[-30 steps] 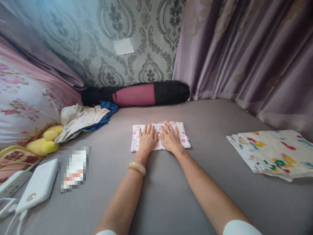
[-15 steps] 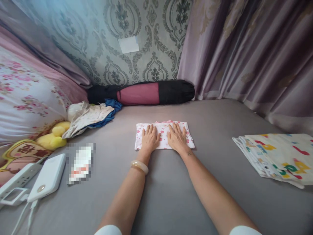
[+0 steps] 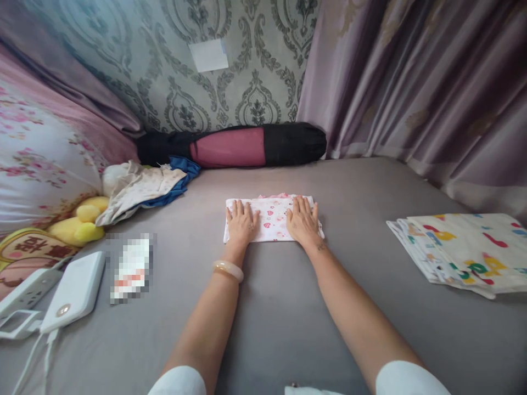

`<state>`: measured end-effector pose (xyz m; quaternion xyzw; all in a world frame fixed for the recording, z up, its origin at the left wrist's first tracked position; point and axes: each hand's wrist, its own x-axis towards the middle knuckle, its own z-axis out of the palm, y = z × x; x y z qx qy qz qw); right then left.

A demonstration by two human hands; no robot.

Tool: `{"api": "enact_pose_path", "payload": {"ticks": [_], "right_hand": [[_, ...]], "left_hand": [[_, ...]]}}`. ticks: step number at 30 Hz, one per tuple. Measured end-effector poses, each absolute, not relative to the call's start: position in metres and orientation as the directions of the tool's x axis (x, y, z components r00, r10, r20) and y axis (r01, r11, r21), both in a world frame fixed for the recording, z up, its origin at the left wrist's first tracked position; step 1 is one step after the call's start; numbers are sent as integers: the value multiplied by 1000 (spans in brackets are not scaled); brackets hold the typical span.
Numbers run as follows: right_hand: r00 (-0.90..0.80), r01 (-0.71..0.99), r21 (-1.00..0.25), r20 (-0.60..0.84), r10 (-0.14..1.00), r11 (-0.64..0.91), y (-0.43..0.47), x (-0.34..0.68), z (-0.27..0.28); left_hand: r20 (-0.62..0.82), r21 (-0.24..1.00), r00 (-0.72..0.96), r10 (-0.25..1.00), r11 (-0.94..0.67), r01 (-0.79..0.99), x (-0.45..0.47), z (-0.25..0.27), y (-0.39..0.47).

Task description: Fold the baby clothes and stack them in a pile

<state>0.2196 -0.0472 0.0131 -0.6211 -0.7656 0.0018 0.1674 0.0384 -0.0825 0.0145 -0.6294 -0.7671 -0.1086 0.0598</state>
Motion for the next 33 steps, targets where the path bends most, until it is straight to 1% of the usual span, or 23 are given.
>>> {"api": "enact_pose_path", "payload": {"ticks": [3,7,10,14,17,20,27,30,33], "right_hand": [[-131,959,-212,246,960,186,-45,224,11],[-126,961,-216,207,970,171,-45,225,10],[-123,960,-229,175,977,162,-43,226,13],[-63,969,-226,185,981,105,-38,236,14],[-27,969,-240,158,987,65,-34,245,11],[-31,963,-260,150,988,70,-33,248,7],[-14,963,-263,145,989,52,-35,246,12],[-47,960,-259,230,972,108,-38,236,18],[-197,933,-242,279,940,267,-41,216,23]], "left_hand": [[212,104,-268,940,251,962,34,16,-83],[169,113,-269,948,253,961,32,16,-84],[171,137,-269,948,247,959,28,18,-85],[213,183,-324,922,288,940,15,19,-86],[161,192,-340,927,308,932,6,16,-87],[92,193,-327,941,305,933,2,13,-88],[59,189,-340,938,324,927,2,16,-88],[138,152,-329,934,308,939,8,21,-86],[238,128,-242,941,217,968,22,24,-83]]}}
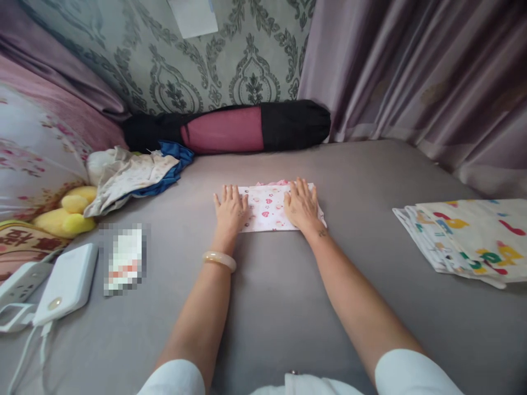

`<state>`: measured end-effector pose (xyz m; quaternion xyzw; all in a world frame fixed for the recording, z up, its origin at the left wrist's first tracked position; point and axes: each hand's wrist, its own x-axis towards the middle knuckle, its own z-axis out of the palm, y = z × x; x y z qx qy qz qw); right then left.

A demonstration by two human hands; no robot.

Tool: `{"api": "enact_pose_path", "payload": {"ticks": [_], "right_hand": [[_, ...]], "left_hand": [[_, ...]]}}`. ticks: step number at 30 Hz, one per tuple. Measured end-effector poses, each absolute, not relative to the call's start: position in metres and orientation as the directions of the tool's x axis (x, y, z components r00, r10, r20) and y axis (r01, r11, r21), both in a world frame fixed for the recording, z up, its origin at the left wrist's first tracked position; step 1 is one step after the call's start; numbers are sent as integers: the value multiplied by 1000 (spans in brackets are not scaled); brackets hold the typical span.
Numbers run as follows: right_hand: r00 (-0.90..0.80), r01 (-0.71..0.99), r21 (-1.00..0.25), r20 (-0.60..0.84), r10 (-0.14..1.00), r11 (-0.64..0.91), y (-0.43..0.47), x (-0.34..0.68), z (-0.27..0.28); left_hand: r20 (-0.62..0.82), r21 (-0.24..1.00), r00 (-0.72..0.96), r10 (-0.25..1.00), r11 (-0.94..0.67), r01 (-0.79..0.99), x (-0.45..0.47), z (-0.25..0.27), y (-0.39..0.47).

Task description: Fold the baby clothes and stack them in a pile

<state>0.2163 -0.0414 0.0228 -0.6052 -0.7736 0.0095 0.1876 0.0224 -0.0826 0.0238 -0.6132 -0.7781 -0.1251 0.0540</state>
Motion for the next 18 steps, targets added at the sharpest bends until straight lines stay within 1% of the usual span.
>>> {"api": "enact_pose_path", "payload": {"ticks": [2,5,12,18], "right_hand": [[-295,903,-234,276,915,361,-44,202,23],[-367,872,-231,275,889,432,-45,188,21],[-387,865,-252,213,897,433,-46,187,14],[-392,867,-235,220,893,439,-46,186,12]], "left_hand": [[262,112,-155,953,130,985,34,24,-80],[254,94,-65,965,43,995,48,20,-77],[173,72,-8,985,-4,997,53,9,-76],[172,89,-11,985,-4,996,54,9,-76]]}}
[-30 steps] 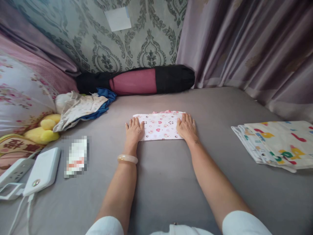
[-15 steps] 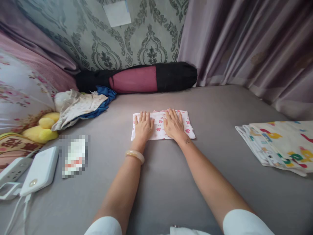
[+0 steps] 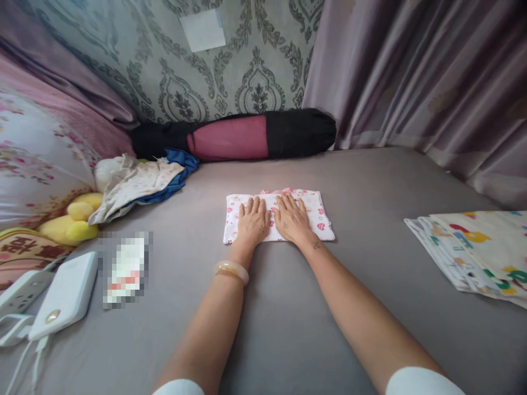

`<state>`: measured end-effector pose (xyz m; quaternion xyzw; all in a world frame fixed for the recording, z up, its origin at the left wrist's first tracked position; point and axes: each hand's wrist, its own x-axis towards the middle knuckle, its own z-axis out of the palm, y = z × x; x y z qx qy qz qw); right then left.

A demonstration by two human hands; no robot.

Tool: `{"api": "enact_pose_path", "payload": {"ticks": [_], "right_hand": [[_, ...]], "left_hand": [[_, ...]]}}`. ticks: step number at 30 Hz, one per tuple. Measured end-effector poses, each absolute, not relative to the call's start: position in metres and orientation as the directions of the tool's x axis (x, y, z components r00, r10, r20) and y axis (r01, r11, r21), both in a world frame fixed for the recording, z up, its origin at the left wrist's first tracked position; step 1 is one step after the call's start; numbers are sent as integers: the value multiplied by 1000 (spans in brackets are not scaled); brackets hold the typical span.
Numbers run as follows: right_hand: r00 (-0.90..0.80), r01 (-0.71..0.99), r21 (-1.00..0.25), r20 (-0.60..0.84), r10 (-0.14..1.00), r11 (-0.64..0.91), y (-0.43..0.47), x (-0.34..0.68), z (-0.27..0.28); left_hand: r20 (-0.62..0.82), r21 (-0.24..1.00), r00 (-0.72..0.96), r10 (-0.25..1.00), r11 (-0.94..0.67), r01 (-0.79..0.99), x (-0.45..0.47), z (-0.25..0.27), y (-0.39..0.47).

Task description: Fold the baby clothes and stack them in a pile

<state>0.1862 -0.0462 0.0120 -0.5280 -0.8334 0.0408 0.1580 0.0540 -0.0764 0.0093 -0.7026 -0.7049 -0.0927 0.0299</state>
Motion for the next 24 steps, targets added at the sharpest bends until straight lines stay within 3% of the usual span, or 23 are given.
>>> {"api": "enact_pose_path", "payload": {"ticks": [5,8,11,13,15,17,20,24], "right_hand": [[-396,876,-216,186,899,431,-46,187,15],[-382,885,-219,161,910,410,-47,181,19],[-384,877,-245,163,909,414,-50,166,21],[-390,869,-260,168,905,422,-52,154,19],[-383,872,-261,165,909,415,-54,144,14],[-375,880,-251,157,913,405,-54,140,10],[-379,884,-234,146,914,404,-54,141,7],[-376,888,-231,130,917,397,-54,142,11]], "left_hand": [[212,226,-13,977,-36,974,52,10,-76],[312,505,-74,947,-99,858,47,12,-72],[349,856,-314,883,-163,491,36,19,-67],[246,969,-459,854,-209,131,26,24,-66],[94,946,-519,850,-239,-219,14,29,-66],[-49,843,-536,843,-254,-475,0,32,-68],[-210,687,-552,807,-279,-671,-19,33,-70],[-357,498,-537,764,-331,-802,-31,35,-74]]}}
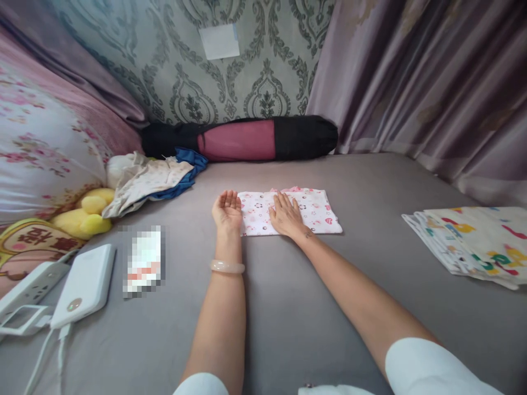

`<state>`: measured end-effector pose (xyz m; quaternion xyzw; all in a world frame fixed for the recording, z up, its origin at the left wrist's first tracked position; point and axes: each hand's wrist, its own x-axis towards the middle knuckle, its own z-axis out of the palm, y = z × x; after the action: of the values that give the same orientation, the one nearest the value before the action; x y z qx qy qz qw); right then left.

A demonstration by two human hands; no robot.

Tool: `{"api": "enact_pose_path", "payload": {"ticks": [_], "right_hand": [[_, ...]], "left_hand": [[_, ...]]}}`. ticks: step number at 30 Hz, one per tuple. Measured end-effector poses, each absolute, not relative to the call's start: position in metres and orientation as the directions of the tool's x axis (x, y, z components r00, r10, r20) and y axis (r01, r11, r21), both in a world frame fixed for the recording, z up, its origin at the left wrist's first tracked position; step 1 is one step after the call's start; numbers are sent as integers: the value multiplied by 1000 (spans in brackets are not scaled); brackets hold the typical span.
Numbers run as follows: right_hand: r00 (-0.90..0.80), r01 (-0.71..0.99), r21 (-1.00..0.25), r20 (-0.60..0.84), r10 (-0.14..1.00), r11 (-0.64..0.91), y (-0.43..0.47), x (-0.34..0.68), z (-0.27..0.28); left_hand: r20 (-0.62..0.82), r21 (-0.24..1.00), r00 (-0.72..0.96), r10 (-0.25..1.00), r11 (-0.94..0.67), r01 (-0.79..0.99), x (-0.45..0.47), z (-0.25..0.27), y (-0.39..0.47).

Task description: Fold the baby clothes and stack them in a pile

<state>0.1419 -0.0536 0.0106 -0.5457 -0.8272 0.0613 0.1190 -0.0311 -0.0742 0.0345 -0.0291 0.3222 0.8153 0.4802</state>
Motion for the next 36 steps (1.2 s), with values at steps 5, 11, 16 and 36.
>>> {"api": "enact_pose_path", "payload": {"ticks": [5,11,16,36], "right_hand": [[-384,881,-238,147,911,410,-55,126,15],[-394,878,-229,155,906,421,-55,108,10],[-399,879,-213,160,903,426,-54,110,9],[-449,844,-236,184,875,482,-63,74,20]], "left_hand": [[-406,354,-506,761,-380,-855,-33,38,-79],[-428,254,-503,751,-434,-864,-38,39,-81],[-399,224,-540,741,-492,-841,-42,36,-80],[-315,342,-613,724,-516,-785,-48,26,-78]]}}
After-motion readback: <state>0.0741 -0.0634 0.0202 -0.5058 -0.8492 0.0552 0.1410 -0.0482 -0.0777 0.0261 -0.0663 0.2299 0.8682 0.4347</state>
